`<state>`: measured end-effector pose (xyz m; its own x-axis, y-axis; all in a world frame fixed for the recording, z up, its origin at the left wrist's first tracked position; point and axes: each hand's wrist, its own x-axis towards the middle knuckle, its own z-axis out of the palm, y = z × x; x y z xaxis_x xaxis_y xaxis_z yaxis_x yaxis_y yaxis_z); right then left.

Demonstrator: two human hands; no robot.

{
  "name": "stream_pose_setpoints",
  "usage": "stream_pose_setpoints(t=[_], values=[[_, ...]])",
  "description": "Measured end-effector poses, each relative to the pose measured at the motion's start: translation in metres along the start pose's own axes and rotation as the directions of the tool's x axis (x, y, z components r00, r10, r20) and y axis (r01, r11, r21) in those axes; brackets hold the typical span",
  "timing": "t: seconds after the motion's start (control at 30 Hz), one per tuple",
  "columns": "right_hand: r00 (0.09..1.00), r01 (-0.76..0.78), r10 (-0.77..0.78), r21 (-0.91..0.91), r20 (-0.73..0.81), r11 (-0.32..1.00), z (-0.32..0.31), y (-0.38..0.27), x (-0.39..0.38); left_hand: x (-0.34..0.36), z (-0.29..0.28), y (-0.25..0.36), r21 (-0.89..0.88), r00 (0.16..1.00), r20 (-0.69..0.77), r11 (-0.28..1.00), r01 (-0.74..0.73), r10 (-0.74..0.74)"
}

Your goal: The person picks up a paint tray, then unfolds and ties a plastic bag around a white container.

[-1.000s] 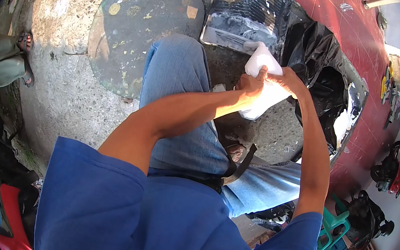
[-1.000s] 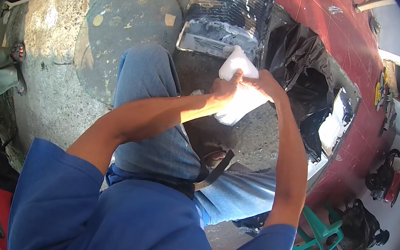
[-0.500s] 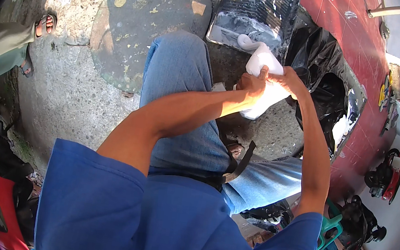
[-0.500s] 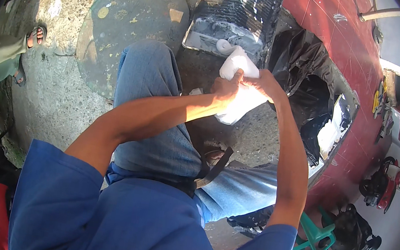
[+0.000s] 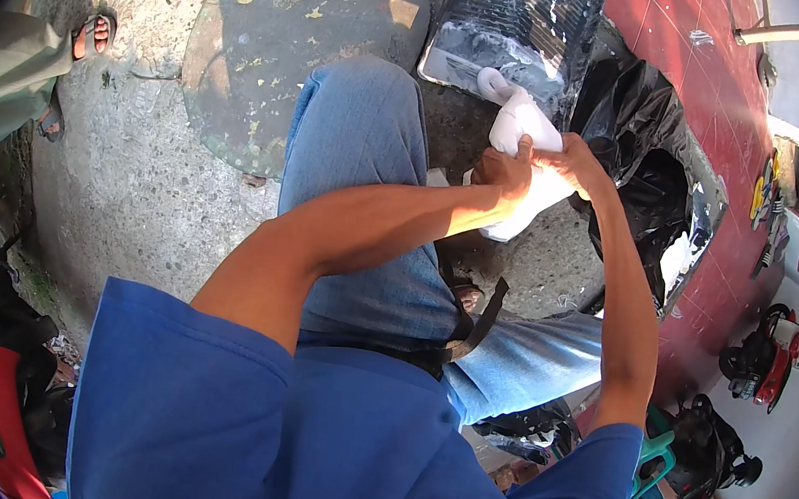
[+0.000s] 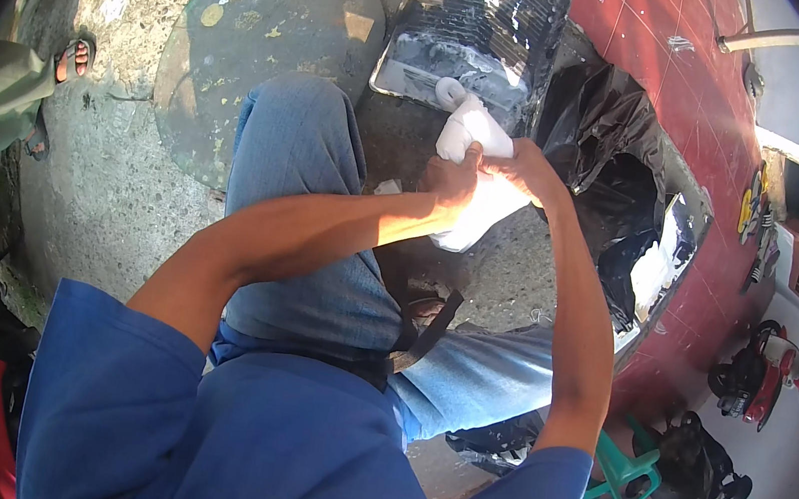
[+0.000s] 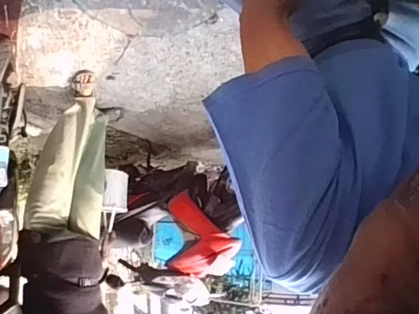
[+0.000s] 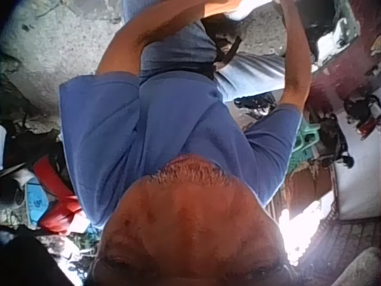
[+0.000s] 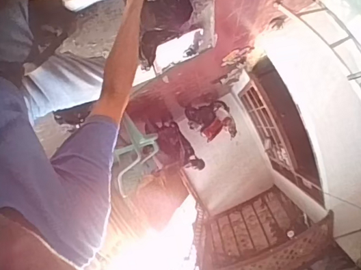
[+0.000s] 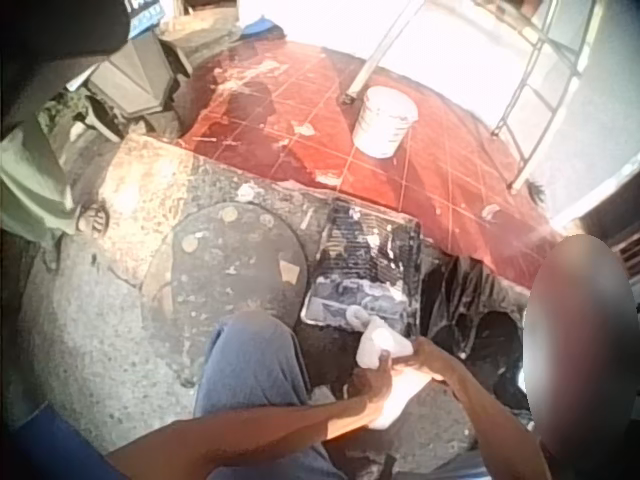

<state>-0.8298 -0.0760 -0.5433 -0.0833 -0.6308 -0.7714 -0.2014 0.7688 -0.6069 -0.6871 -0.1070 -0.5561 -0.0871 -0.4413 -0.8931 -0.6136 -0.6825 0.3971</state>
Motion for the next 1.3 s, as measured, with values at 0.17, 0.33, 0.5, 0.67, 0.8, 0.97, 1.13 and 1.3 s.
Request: stream_pose_setpoints(t=[0.17, 0.33, 0.5, 0.67, 0.8, 0.97, 1.13, 1.3], values=[[1.0, 0.004, -0.004, 0.001, 0.003, 1.0, 0.004, -0.004, 0.004, 0.0, -0.006, 0.001, -0.014, 1.0, -0.009, 1.0, 0.006, -0.006], [0.999, 0.036, -0.037, 0.082, 0.005, 0.996, 0.007, 0.001, 0.009, 0.0, -0.014, 0.006, -0.002, 1.0, -0.008, 1.0, 0.01, -0.01], [1.0, 0.019, -0.018, 0.015, -0.02, 1.0, 0.014, -0.003, 0.013, 0.016, -0.014, -0.002, -0.013, 0.999, -0.033, 0.999, -0.041, 0.041], [0.991, 0.062, -0.052, 0.078, -0.12, 0.995, 0.02, 0.025, 0.016, 0.013, -0.022, 0.004, 0.043, 0.999, 0.004, 0.998, -0.045, 0.045], [0.969, 0.064, -0.054, 0.032, -0.24, 0.997, 0.034, 0.033, 0.018, 0.024, -0.035, 0.005, -0.029, 0.978, 0.198, 0.998, -0.053, 0.058], [0.944, 0.022, -0.024, -0.009, -0.33, 1.0, 0.039, 0.031, 0.008, 0.036, -0.024, 0.009, 0.11, 0.987, 0.162, 0.994, 0.0, -0.018], [0.924, -0.061, 0.069, 0.035, -0.377, 0.998, 0.013, 0.053, 0.004, 0.03, -0.005, 0.017, 0.064, 0.964, 0.261, 0.998, 0.024, -0.04], [0.936, -0.124, 0.121, 0.014, -0.33, 0.992, -0.002, 0.025, -0.008, 0.036, 0.01, 0.021, -0.128, 0.922, 0.387, 0.988, 0.08, -0.025]])
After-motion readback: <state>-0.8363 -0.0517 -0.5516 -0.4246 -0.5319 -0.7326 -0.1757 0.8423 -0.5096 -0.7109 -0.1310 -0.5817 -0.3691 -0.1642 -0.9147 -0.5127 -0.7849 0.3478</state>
